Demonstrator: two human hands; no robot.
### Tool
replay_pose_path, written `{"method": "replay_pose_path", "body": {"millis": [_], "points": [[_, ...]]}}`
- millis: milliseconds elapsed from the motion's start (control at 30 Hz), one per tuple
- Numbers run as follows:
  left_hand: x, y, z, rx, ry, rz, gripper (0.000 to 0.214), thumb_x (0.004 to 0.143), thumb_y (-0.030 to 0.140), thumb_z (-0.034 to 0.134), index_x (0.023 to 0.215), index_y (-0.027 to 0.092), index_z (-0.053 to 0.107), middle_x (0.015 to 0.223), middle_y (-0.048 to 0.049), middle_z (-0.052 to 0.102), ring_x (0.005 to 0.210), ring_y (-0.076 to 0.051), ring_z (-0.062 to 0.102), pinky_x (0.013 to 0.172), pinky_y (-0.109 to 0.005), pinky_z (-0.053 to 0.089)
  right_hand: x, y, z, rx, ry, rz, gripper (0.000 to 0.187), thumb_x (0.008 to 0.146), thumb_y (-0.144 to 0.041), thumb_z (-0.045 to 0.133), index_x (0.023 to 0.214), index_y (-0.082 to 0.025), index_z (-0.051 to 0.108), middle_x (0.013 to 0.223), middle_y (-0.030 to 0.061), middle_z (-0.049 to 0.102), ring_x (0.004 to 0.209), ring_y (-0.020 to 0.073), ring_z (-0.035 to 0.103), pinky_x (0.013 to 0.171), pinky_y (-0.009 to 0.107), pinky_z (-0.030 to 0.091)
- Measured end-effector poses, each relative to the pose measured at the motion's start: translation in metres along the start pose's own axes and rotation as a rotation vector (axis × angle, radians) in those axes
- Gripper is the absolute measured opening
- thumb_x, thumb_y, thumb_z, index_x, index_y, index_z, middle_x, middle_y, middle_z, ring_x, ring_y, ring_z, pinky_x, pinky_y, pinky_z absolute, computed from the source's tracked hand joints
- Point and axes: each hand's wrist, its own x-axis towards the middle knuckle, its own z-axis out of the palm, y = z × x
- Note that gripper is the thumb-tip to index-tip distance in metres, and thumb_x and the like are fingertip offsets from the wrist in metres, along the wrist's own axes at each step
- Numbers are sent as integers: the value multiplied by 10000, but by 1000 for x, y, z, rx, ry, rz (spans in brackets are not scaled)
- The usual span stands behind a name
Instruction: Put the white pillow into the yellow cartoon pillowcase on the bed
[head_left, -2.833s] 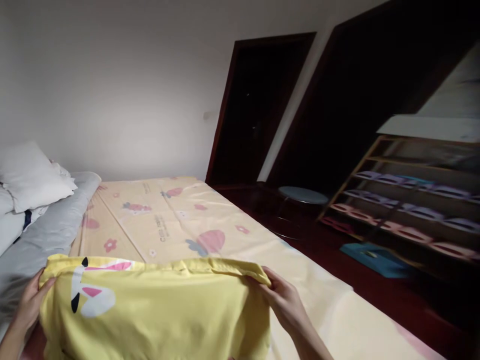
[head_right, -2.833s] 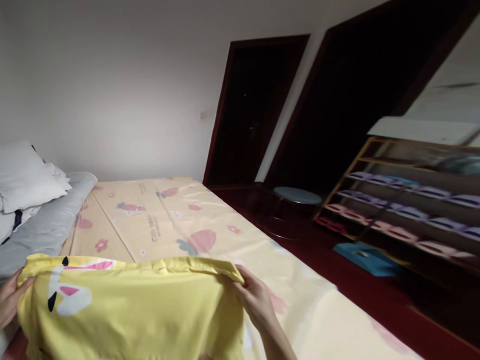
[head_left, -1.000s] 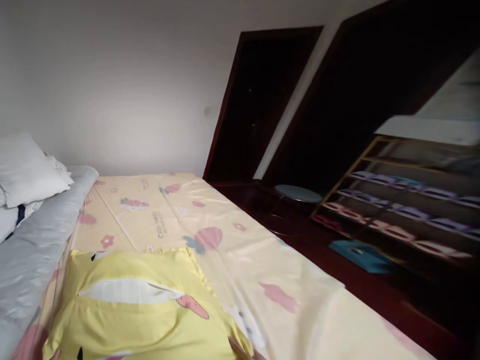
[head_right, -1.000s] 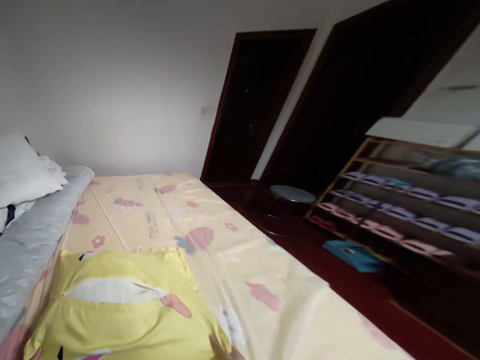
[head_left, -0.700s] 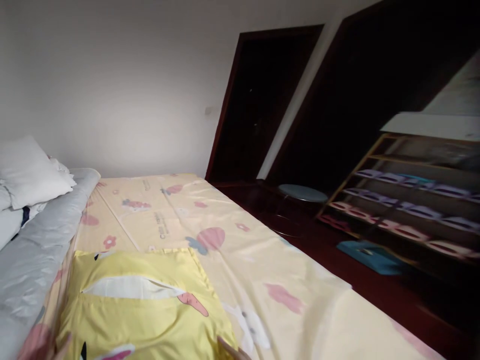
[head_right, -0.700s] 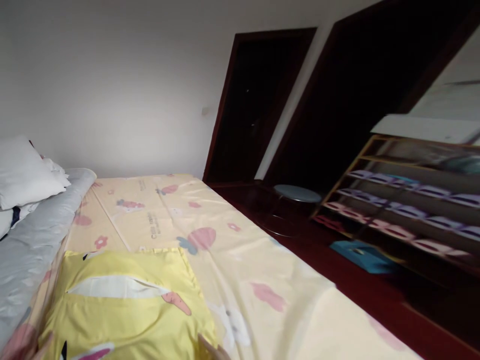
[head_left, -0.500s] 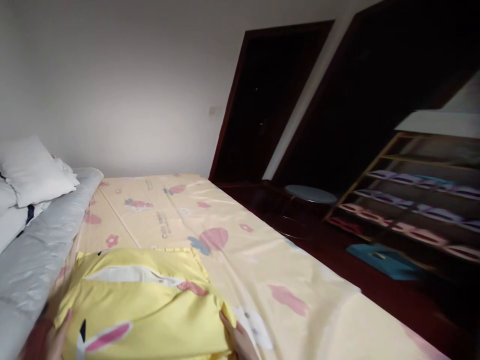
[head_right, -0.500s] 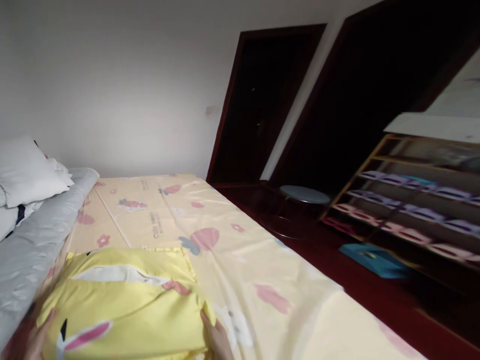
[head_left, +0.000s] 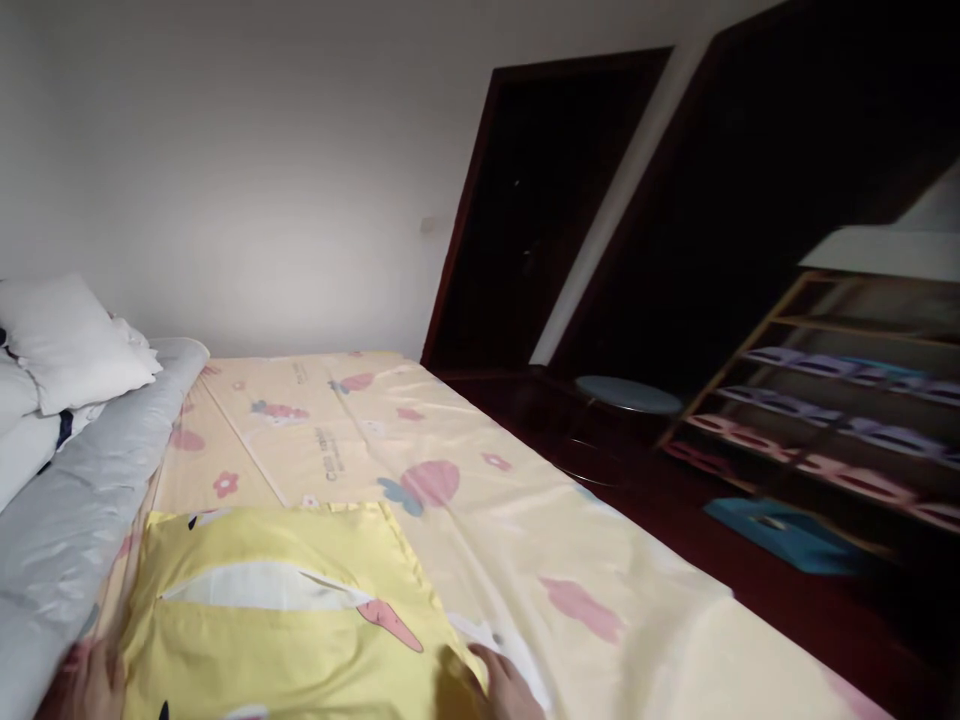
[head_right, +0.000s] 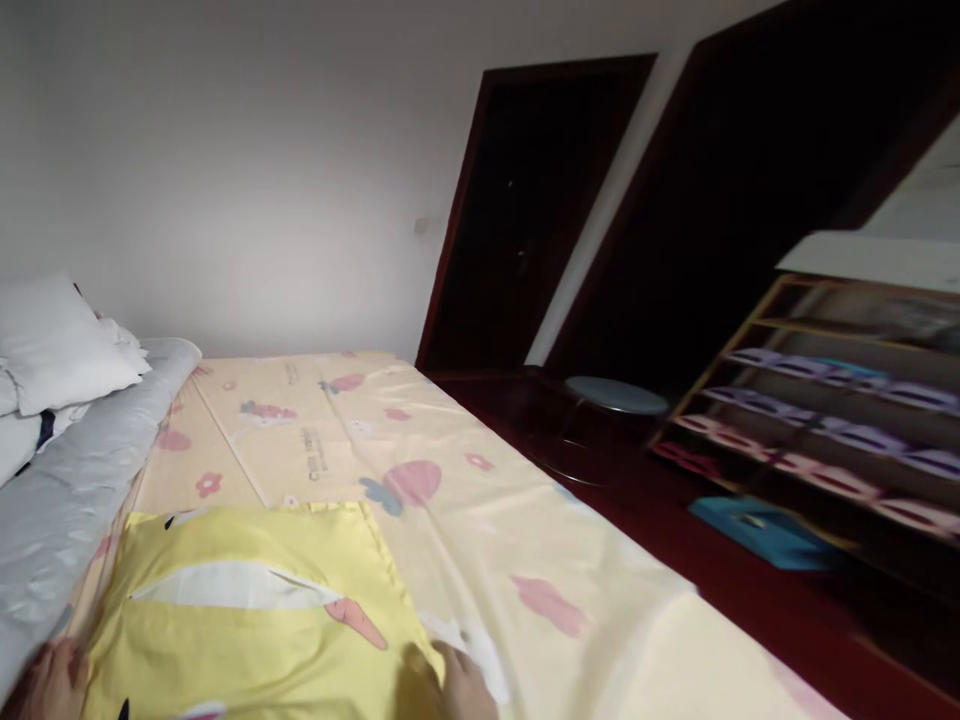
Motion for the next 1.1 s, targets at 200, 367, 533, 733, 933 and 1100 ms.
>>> {"method": "replay_pose_path", "body": {"millis": [200,367,533,733,933,1100], "points": [[7,78,31,9,-324,534,348,846,447,513,1134,355,685,1194,-47,713,1150,-269,634,1004,-400,486,0,-122,36,150,-322,-485,338,896,-435,429,990,-261,703,993,88,715,916,273,634,837,399,466],[8,110,44,91,-447,588,133,828,339,562,810,277,679,852,-49,703,890,-263,658,858,-421,499,-7,-157,61,-96,-392,-532,170,739,-180,536,789,-207,696,796,44,683,830,244,597,800,368,423],[22,120,35,-57,-446,571,197,870,370,523,754,259,637,839,-55,669,877,-238,650,819,-366,509,8,-162,51,-21,-318,-645,130,809,-200,536,764,-217,656,876,49,681,874,237,596,816,363,426],[27,108,79,116,-106,568,326,926,349,395,880,255,703,1363,-140,593,1285,-315,534,1012,-523,430,10,-152,90,-86,-45,-677,277,954,-253,360,1017,-220,628,1204,118,662,1092,270,606,916,420,436],[37,32,100,75,-97,594,350,902,425,447,1131,243,639,1051,-95,758,970,-226,715,826,-356,575,19,-75,93,-195,6,-553,360,975,-453,358,1062,-252,644,1177,104,693,1062,256,635,876,396,428],[57,45,91,219,-144,644,334,923,315,418,1172,207,615,1088,-92,741,1013,-200,695,870,-337,551,28,-86,80,-227,15,-627,305,946,-330,409,1160,-250,610,1191,96,681,1066,241,604,864,370,387]]}}
